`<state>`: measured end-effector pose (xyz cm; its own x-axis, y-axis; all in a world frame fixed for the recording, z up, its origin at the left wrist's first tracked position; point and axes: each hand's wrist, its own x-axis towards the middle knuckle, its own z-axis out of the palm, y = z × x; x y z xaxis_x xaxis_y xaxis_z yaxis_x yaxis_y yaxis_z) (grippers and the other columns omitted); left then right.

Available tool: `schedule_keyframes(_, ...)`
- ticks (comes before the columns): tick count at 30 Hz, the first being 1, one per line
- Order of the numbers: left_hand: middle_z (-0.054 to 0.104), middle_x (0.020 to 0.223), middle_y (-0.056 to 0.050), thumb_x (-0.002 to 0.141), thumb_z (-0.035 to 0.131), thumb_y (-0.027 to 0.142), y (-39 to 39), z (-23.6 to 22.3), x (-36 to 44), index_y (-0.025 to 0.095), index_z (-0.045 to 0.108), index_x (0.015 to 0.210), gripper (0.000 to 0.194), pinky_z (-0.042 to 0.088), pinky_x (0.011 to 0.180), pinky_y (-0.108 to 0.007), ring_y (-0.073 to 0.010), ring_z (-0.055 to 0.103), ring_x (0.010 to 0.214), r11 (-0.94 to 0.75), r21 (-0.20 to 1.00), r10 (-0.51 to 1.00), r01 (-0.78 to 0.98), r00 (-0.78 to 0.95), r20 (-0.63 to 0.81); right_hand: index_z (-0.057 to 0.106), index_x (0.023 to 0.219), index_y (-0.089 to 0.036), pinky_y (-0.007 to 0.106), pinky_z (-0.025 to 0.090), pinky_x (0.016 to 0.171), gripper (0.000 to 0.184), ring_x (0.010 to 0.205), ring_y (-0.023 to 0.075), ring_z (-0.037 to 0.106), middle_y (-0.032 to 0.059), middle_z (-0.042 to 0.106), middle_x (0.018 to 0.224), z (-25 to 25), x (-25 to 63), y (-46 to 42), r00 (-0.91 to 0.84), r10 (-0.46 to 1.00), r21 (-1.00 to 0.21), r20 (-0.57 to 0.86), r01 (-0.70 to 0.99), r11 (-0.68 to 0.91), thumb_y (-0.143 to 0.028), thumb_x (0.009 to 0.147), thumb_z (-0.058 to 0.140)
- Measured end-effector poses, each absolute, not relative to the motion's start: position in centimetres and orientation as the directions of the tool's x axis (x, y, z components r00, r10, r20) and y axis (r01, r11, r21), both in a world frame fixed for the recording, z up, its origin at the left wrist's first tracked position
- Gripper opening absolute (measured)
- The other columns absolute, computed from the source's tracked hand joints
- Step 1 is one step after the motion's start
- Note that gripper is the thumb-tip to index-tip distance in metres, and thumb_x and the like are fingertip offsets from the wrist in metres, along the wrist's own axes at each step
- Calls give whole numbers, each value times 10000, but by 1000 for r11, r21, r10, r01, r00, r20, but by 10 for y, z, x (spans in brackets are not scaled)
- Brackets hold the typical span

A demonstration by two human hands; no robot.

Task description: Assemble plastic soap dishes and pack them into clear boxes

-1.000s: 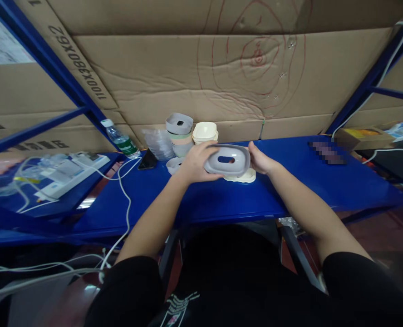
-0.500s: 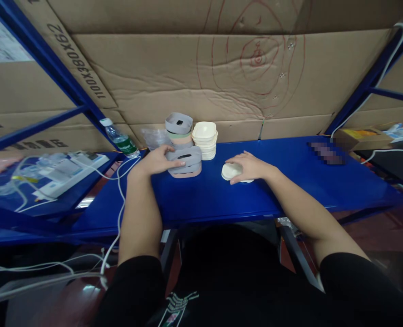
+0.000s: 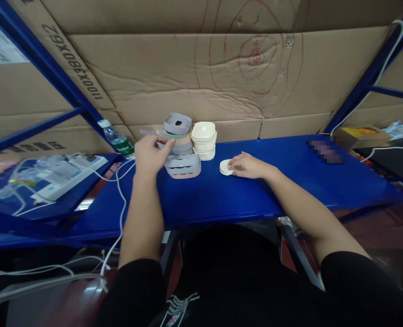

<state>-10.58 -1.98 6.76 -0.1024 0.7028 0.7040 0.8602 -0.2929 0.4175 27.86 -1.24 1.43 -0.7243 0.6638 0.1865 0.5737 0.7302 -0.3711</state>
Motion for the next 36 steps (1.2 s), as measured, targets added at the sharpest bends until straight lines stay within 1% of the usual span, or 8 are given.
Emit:
schedule_keyframes(5,769,1119,-110,915,739,574,-20,54,-53,230,737,1038,366,525,1054,-510,-312,701,1107,-648,185,506,739,236,830,706,1098,-218,616,477,1156,251,1246,323,697,153,747,1317,22,273,-16,-699,594,-490,398,385,782,-411,1068,549)
schedule_keyframes(8,736,1327,-150,892,788,613,-24,44,-25,228,746,1209,501,511,1111,-544,-347,676,1251,-794,75,443,604,489,751,687,1093,-231,527,504,1135,285,1260,292,693,136,748,1333,24,270,-18,-663,585,-594,468,254,763,-489,1070,569)
schedule_keyframes(11,759,1326,-154,1015,678,494,-27,36,-10,216,740,1291,397,532,1094,-524,-331,696,1258,-834,59,447,549,608,657,687,1121,-234,489,510,1109,360,1208,270,701,110,763,1296,22,269,-18,-631,642,-694,436,218,686,-575,1041,604)
schedule_keyframes(17,819,1205,-144,1093,540,375,-27,28,-7,197,766,1255,331,589,1010,-461,-287,771,1117,-805,138,515,577,563,647,682,1058,-224,370,549,815,501,882,224,695,63,765,999,19,265,-19,-509,788,-788,346,298,539,-709,1003,565)
schedule_keyframes(22,793,1032,-90,1035,632,472,-15,11,1,186,714,1262,374,594,686,-311,-172,726,714,-659,553,717,510,204,666,702,1124,-227,427,540,921,541,992,279,720,101,793,1090,22,272,-14,-331,812,-657,481,477,584,-734,943,648)
schedule_keyframes(25,735,962,-59,1018,644,534,-5,-1,6,191,645,1288,436,520,549,-269,-120,626,561,-585,721,791,372,62,609,711,1163,-214,440,557,889,617,933,278,723,105,801,1083,19,276,-8,-355,847,-694,396,487,530,-739,843,754)
schedule_keyframes(30,731,1003,-91,1046,591,582,1,-9,11,210,587,1336,471,593,646,-311,-187,723,752,-641,705,746,304,27,666,704,964,-205,336,560,683,556,737,202,689,32,761,845,8,266,-6,-551,809,-852,205,306,424,-740,824,764)
schedule_keyframes(36,580,1538,-193,1046,605,624,-17,7,3,249,620,1455,555,657,913,-428,-313,685,1303,-793,477,599,379,344,723,694,1034,-238,332,565,559,495,596,189,655,18,733,759,12,270,2,-258,947,-980,192,-5,197,-648,795,833)
